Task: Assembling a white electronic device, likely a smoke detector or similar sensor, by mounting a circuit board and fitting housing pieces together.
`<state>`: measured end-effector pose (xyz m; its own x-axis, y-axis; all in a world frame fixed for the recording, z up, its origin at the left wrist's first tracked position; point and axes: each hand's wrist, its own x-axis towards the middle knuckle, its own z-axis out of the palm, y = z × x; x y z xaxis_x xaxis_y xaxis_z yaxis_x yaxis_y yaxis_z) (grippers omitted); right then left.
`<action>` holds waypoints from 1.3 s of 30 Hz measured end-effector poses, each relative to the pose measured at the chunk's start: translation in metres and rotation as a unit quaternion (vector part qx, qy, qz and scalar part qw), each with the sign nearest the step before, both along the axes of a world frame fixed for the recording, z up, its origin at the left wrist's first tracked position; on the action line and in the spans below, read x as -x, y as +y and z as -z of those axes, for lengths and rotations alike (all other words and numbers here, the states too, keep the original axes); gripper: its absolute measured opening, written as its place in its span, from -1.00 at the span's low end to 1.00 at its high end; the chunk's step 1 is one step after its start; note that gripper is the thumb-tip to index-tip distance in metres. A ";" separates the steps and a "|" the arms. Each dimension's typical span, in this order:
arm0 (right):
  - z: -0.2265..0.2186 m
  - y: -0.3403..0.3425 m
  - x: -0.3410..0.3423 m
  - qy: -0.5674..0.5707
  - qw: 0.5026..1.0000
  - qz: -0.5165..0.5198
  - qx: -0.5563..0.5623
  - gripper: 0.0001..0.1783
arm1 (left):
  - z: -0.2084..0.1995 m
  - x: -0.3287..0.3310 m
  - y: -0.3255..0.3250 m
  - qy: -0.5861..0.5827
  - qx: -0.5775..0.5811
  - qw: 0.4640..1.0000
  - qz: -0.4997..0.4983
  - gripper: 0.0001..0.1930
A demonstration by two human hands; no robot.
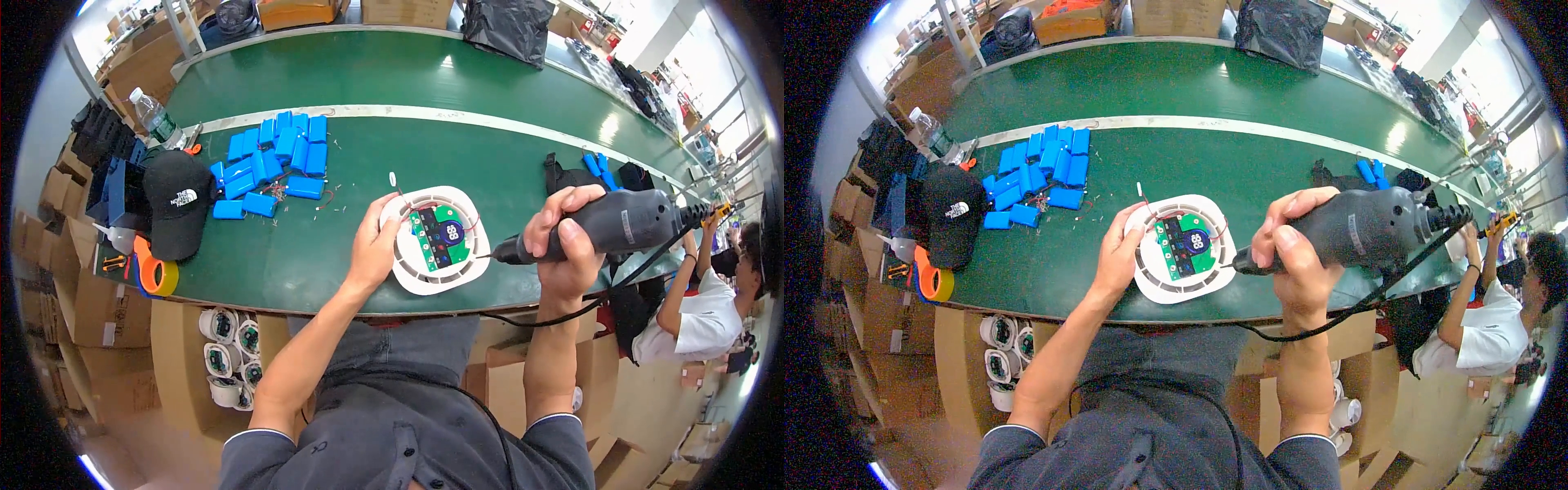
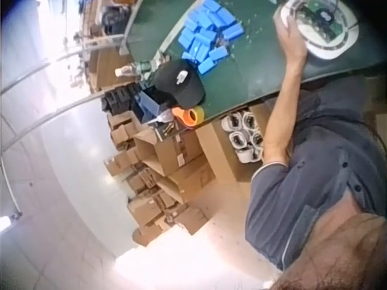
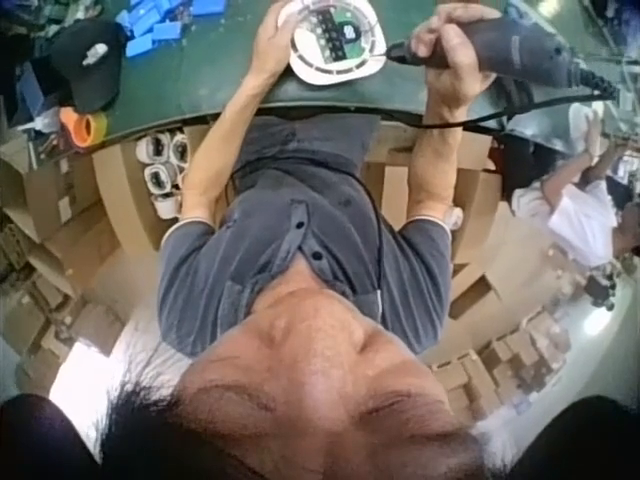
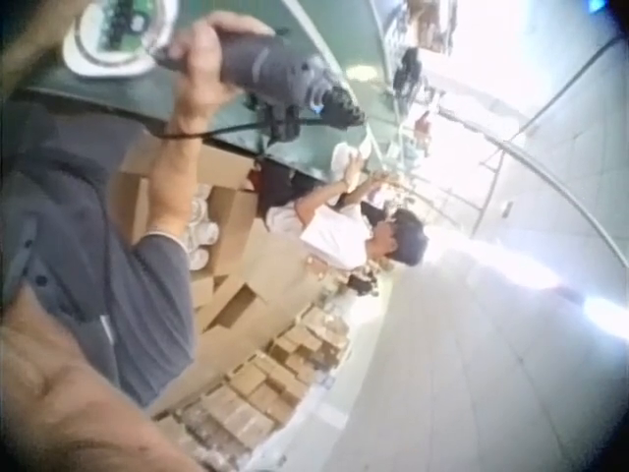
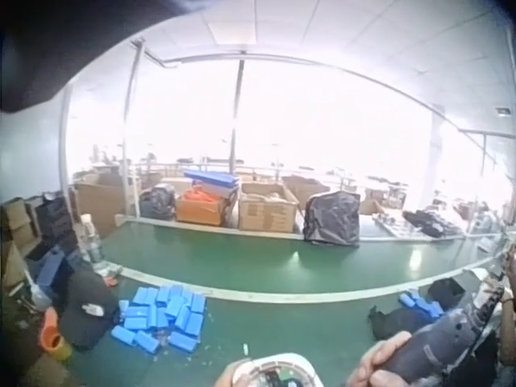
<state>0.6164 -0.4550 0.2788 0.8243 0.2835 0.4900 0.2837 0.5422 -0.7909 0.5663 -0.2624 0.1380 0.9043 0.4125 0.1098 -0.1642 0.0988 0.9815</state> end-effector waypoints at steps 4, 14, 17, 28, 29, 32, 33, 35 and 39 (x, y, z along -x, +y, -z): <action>-0.001 -0.005 -0.002 -0.008 1.000 0.008 -0.008 -0.70 | -0.015 0.005 -0.015 0.063 -0.093 0.982 -0.149 -0.71; -0.005 -0.031 -0.010 -0.028 0.998 0.055 0.004 -0.73 | -0.075 0.124 -0.044 0.131 -0.186 0.884 0.407 -0.60; -0.005 -0.035 -0.014 -0.030 0.998 0.047 -0.010 -0.73 | -0.098 0.100 -0.015 0.134 -0.178 0.919 0.324 -0.76; 0.002 0.012 -0.023 0.002 0.998 0.037 0.048 -0.73 | -0.003 -0.026 -0.046 0.054 0.014 0.968 0.245 -0.41; 0.001 0.015 -0.024 0.003 0.998 0.037 0.048 -0.73 | -0.003 -0.024 -0.049 0.054 0.015 0.968 0.244 -0.41; 0.001 0.022 -0.028 0.007 0.999 0.009 0.042 -0.74 | -0.004 -0.020 -0.050 0.039 0.021 0.971 0.235 -0.41; 0.002 0.022 -0.028 0.007 0.999 0.007 0.043 -0.74 | -0.005 -0.020 -0.050 0.039 0.021 0.971 0.233 -0.41; 0.004 0.021 -0.030 0.011 0.997 0.020 0.075 -0.74 | -0.006 -0.019 -0.050 0.036 0.044 0.969 0.240 -0.42; 0.007 0.020 -0.031 0.039 0.998 0.018 0.039 -0.75 | 0.000 -0.020 -0.051 0.030 0.004 0.974 0.226 -0.43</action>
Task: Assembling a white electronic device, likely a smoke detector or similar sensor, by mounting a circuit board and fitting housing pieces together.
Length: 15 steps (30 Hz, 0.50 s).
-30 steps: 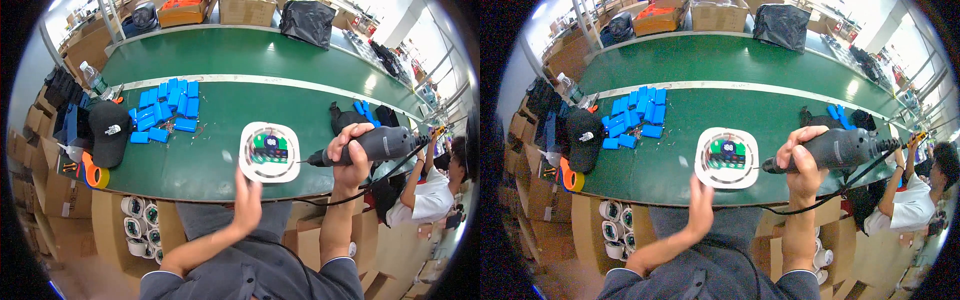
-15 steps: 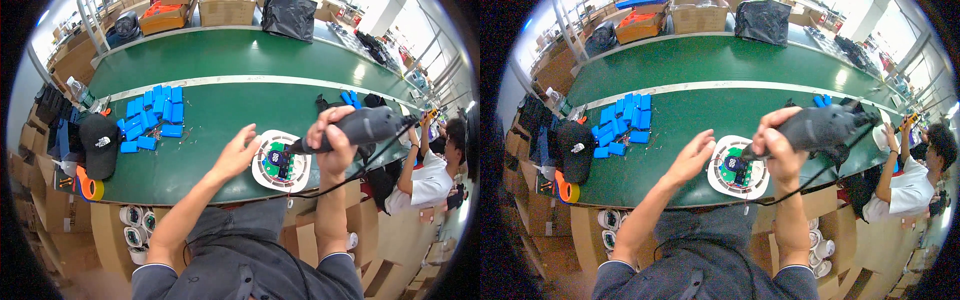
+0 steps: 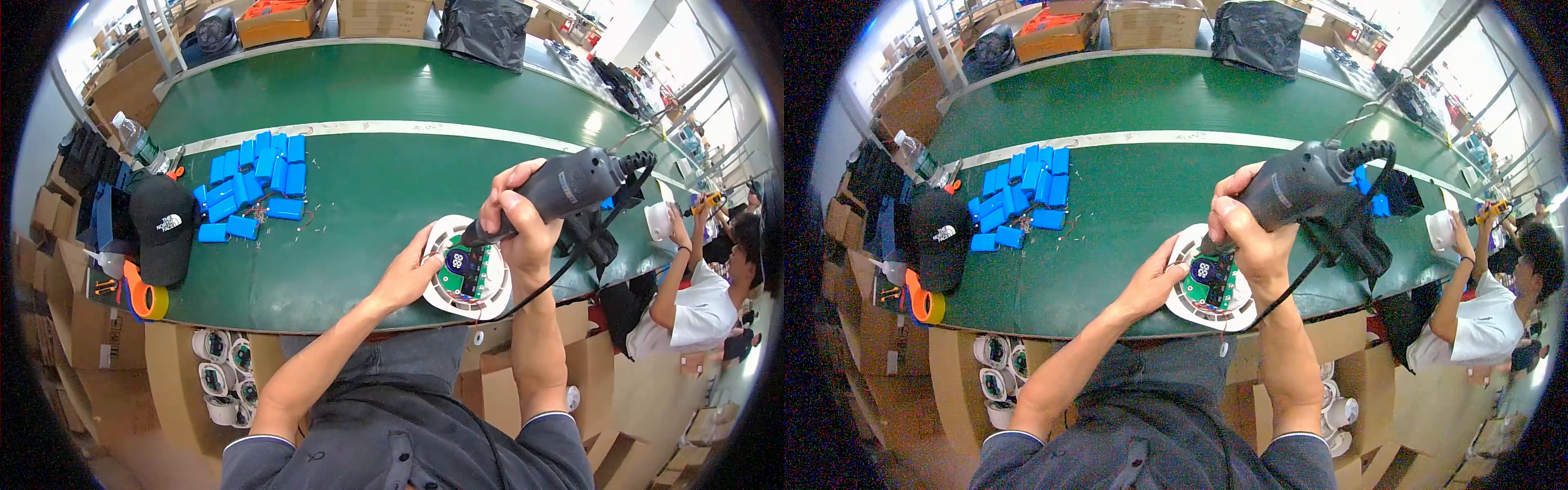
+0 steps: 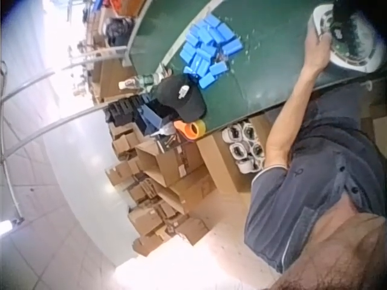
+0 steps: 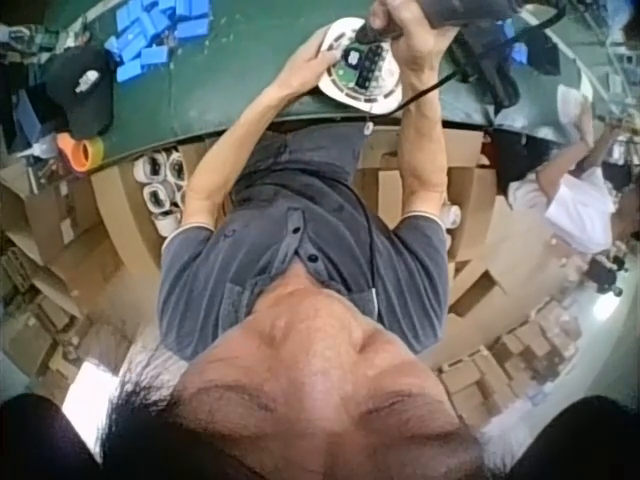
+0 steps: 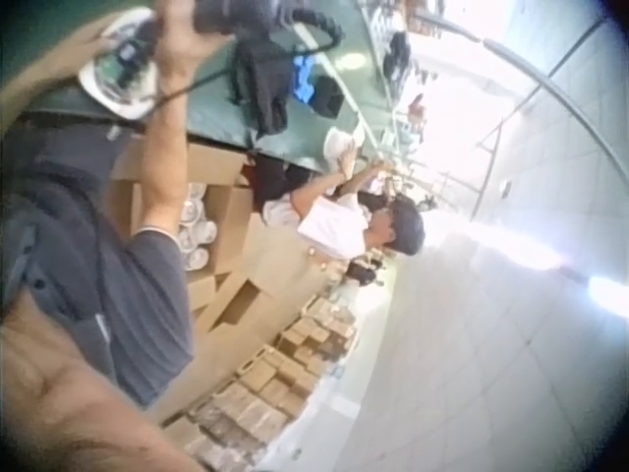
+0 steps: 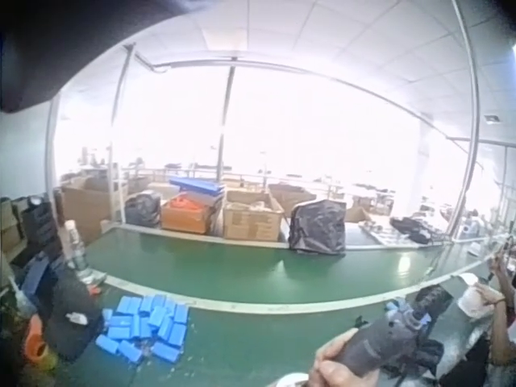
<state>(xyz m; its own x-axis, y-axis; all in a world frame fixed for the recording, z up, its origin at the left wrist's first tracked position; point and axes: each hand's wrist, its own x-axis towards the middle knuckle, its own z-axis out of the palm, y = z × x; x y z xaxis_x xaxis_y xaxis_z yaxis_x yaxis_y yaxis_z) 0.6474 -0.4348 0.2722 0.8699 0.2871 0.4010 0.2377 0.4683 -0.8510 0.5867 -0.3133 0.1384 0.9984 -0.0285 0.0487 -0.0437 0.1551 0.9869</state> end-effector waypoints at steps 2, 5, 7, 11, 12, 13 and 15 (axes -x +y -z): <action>0.000 0.001 0.000 0.002 1.000 -0.007 -0.004 -0.75 | 0.008 -0.002 -0.001 -0.006 0.006 1.000 -0.007 -0.44; 0.002 0.001 0.000 -0.002 1.000 -0.011 -0.005 -0.75 | 0.009 -0.001 -0.001 -0.006 0.016 1.000 -0.009 -0.43; 0.001 0.002 0.000 -0.004 1.000 -0.009 -0.003 -0.75 | 0.009 -0.001 -0.003 -0.008 0.024 1.000 -0.008 -0.43; 0.000 0.002 0.001 -0.004 1.000 -0.008 0.002 -0.77 | 0.002 0.001 -0.001 0.004 0.028 1.000 -0.001 -0.44; 0.000 0.002 0.000 -0.003 1.000 -0.007 0.003 -0.77 | 0.001 0.001 -0.001 0.004 0.028 1.000 0.000 -0.44; 0.000 0.002 -0.004 -0.001 0.999 -0.033 0.014 -0.78 | -0.001 0.000 -0.002 -0.008 0.015 1.000 -0.003 -0.44; 0.000 0.004 -0.009 -0.003 0.996 -0.081 0.047 -0.83 | 0.000 0.000 -0.002 -0.021 0.001 1.000 -0.004 -0.44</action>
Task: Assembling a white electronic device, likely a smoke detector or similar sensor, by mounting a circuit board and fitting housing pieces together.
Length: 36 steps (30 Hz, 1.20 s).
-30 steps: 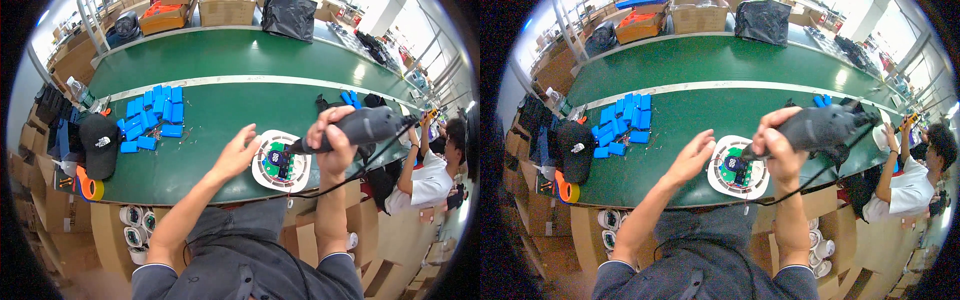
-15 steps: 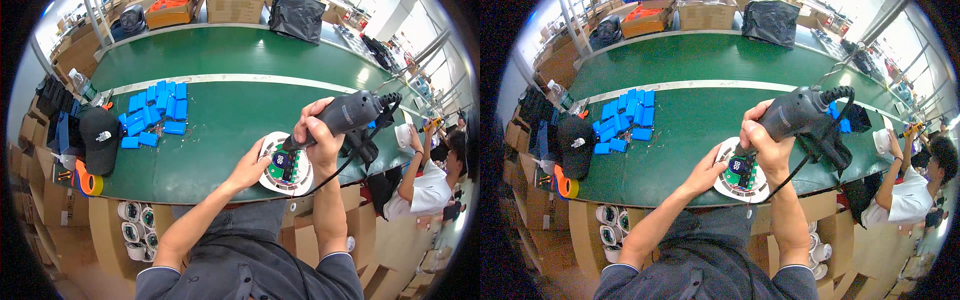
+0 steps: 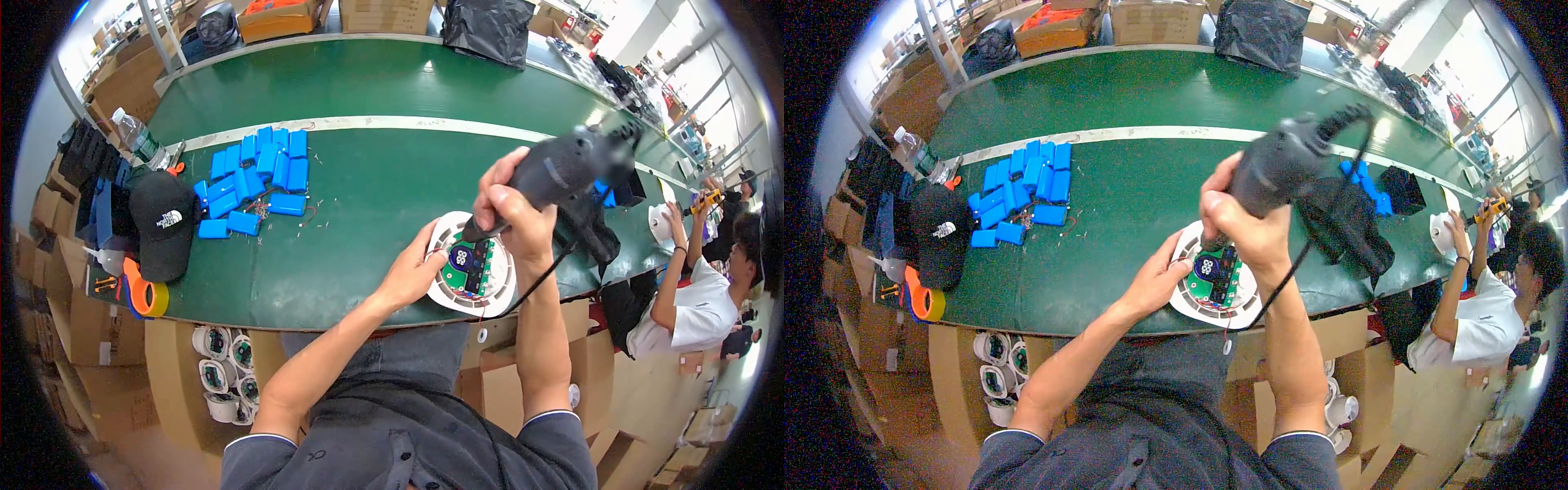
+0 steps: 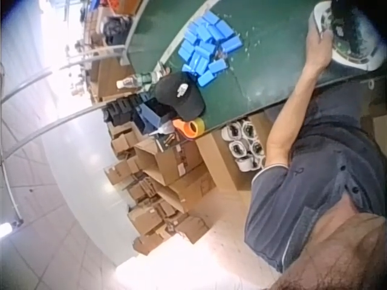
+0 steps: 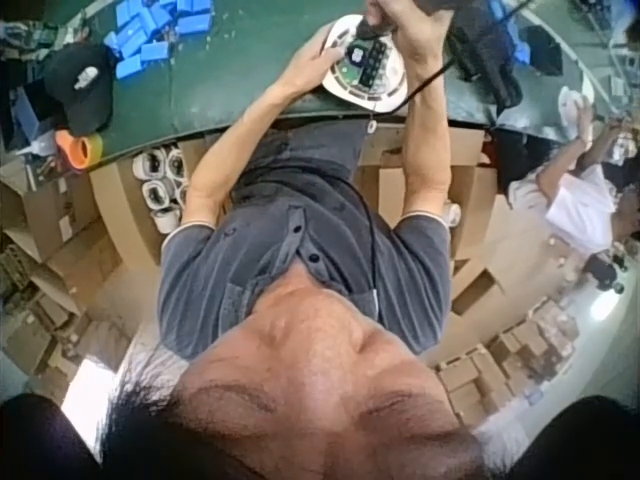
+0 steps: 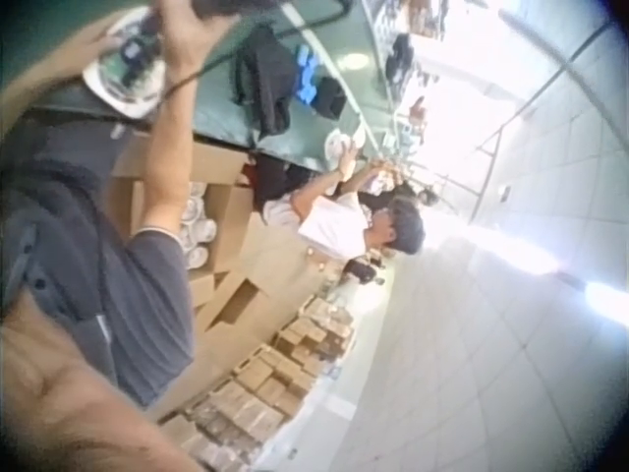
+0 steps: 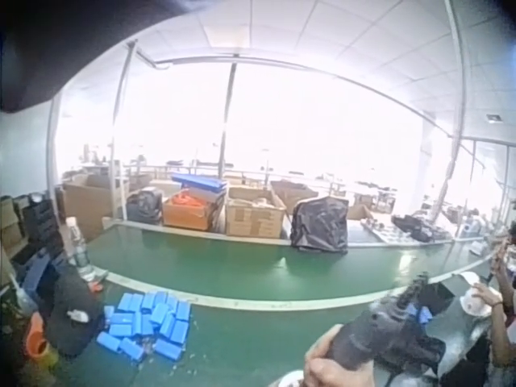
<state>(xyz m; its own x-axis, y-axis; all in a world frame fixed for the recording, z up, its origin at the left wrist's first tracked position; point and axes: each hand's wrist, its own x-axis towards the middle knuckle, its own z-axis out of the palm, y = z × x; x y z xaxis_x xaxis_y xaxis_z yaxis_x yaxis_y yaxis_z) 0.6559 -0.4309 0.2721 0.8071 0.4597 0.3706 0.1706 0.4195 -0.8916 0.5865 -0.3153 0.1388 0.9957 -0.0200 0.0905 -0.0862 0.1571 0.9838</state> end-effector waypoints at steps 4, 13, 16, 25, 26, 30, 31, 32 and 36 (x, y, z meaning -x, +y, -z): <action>-0.006 0.012 0.000 -0.024 0.997 -0.009 0.077 -0.76 | -0.003 0.001 0.001 -0.005 -0.032 0.999 -0.012 -0.45; 0.001 -0.001 -0.005 0.004 0.999 0.025 -0.026 -0.81 | 0.007 -0.002 -0.002 0.003 -0.035 0.999 -0.031 -0.38; -0.002 -0.007 -0.002 -0.006 0.997 0.029 -0.065 -0.79 | -0.004 0.000 0.005 -0.053 -0.125 0.984 -0.114 -0.45; -0.013 -0.046 0.007 -0.002 0.982 0.066 -0.179 -0.77 | -0.054 -0.014 0.021 -0.236 -0.470 0.849 -0.047 -0.85; -0.013 -0.052 0.009 0.000 0.981 0.070 -0.183 -0.77 | -0.059 -0.018 0.020 -0.257 -0.500 0.826 -0.048 -0.87; -0.010 -0.073 0.029 -0.002 0.983 0.073 -0.168 -0.75 | -0.070 -0.025 0.017 -0.340 -0.614 0.712 0.002 -0.84; -0.010 -0.077 0.034 -0.019 0.986 0.064 -0.152 -0.74 | -0.069 -0.028 0.017 -0.337 -0.628 0.701 0.016 -0.83; -0.010 -0.080 0.039 -0.020 0.990 0.076 -0.119 -0.72 | -0.069 -0.028 0.018 -0.334 -0.641 0.690 0.030 -0.82; -0.006 -0.088 0.055 -0.014 0.993 0.055 -0.102 -0.70 | -0.071 -0.025 0.015 -0.344 -0.648 0.677 0.061 -0.81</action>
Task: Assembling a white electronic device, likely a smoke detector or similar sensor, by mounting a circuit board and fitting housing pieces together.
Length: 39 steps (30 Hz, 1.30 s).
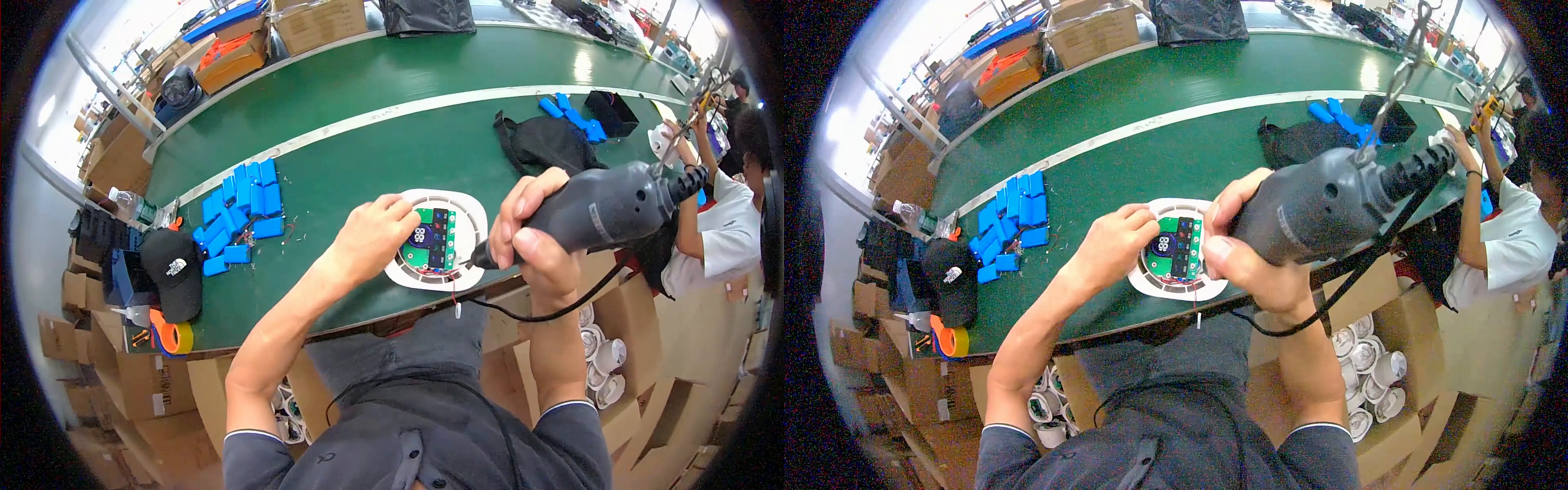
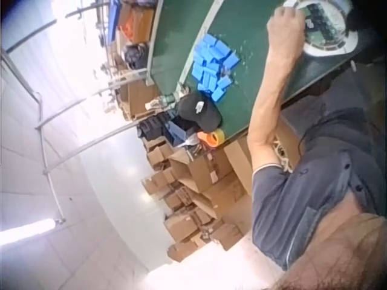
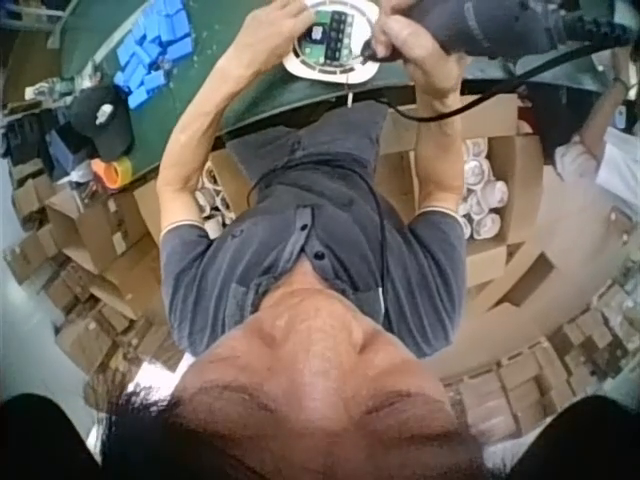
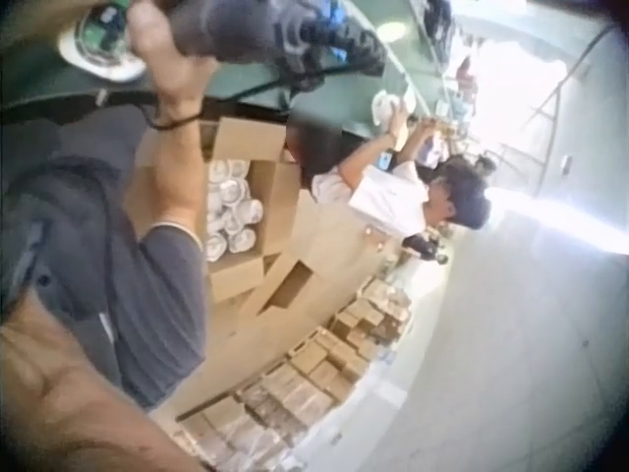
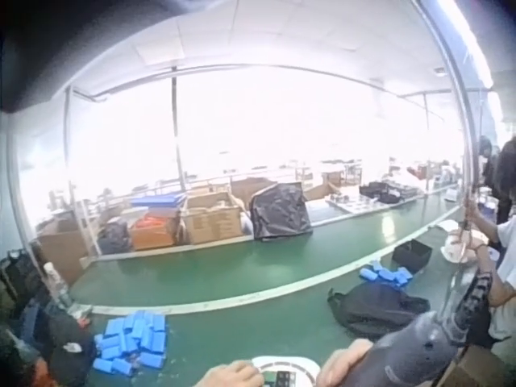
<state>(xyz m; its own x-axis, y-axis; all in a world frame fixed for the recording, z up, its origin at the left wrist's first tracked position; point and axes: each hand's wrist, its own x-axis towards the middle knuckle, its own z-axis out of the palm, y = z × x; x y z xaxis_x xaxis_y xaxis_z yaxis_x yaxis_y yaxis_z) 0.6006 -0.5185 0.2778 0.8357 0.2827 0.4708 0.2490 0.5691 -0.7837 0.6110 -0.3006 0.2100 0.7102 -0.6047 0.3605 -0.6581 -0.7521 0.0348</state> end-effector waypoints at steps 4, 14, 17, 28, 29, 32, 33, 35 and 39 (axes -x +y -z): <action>0.001 0.004 0.000 -0.015 0.999 0.026 0.019 -0.70 | -0.008 0.005 0.004 0.041 0.050 0.998 -0.020 -0.85; 0.004 0.016 -0.004 -0.017 0.998 0.017 0.060 -0.70 | 0.036 0.017 0.124 0.119 0.004 0.889 -0.443 -0.79; 0.008 0.018 -0.005 -0.017 0.998 0.019 0.055 -0.70 | 0.044 0.020 0.117 0.046 0.102 0.914 -0.390 -0.77; 0.006 0.017 -0.005 -0.014 0.999 0.016 0.032 -0.68 | -0.005 0.034 0.017 0.091 0.161 0.973 -0.140 -0.33; 0.006 0.017 -0.005 -0.019 0.999 0.012 0.042 -0.69 | -0.008 0.037 0.008 0.112 0.139 0.977 -0.114 -0.28; 0.009 0.018 -0.005 -0.021 0.999 0.007 0.047 -0.70 | -0.011 0.039 -0.012 0.152 0.150 0.975 -0.066 -0.19; 0.010 0.018 -0.005 -0.016 0.999 0.007 0.042 -0.71 | -0.011 0.040 -0.016 0.168 0.148 0.974 -0.046 -0.17; 0.012 0.017 -0.006 -0.017 0.999 0.004 0.038 -0.71 | -0.004 0.040 -0.020 0.165 0.133 0.976 -0.042 -0.16; 0.009 0.021 -0.005 0.028 0.998 0.039 0.033 -0.73 | 0.005 0.040 -0.020 0.164 0.098 0.981 -0.035 -0.17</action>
<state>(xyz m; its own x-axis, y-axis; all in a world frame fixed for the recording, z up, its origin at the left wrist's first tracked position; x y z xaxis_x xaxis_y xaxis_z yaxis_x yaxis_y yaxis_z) 0.6059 -0.4970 0.2685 0.8806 0.2437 0.4063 0.2464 0.4969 -0.8321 0.5713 -0.3203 0.2046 0.8444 -0.4927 0.2104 -0.5349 -0.7527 0.3839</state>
